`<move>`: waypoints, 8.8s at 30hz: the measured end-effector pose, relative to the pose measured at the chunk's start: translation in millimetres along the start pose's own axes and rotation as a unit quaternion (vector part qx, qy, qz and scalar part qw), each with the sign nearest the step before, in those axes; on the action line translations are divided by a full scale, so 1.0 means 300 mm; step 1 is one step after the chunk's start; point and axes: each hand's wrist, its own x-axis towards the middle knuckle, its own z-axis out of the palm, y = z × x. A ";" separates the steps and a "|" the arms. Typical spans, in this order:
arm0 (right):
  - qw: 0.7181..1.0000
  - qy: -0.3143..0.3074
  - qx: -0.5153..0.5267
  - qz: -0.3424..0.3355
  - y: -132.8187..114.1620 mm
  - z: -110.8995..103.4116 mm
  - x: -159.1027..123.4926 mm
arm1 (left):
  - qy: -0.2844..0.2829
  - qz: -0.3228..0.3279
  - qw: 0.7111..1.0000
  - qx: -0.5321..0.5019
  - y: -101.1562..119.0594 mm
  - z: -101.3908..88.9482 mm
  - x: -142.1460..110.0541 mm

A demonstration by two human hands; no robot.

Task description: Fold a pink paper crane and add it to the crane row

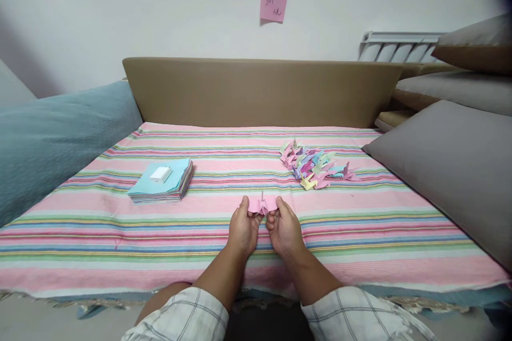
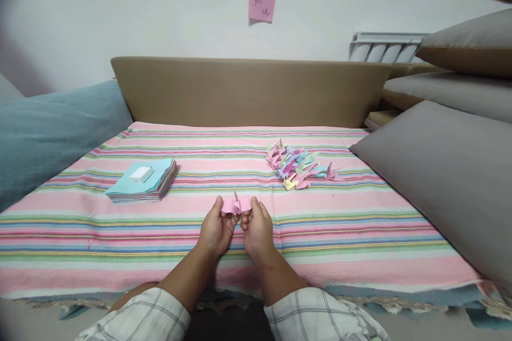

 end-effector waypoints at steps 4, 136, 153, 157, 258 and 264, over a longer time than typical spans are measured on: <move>1.000 0.004 0.017 0.015 -0.002 -0.001 0.003 | -0.010 -0.008 1.000 -0.011 -0.002 -0.011 0.007; 0.777 0.263 -0.499 -0.277 -0.429 -0.444 0.383 | -0.087 0.189 0.866 0.454 0.025 -0.068 0.041; 0.772 0.245 -0.509 -0.293 -0.428 -0.453 0.381 | -0.082 0.195 0.860 0.464 0.023 -0.072 0.042; 0.768 0.260 -0.507 -0.291 -0.431 -0.449 0.375 | -0.078 0.196 0.858 0.468 0.023 -0.072 0.042; 0.793 0.255 -0.469 -0.293 -0.425 -0.427 0.378 | -0.127 0.139 0.831 0.523 -0.014 0.037 0.090; 0.796 0.256 -0.469 -0.285 -0.427 -0.420 0.374 | -0.111 0.101 0.739 0.657 -0.152 0.205 0.237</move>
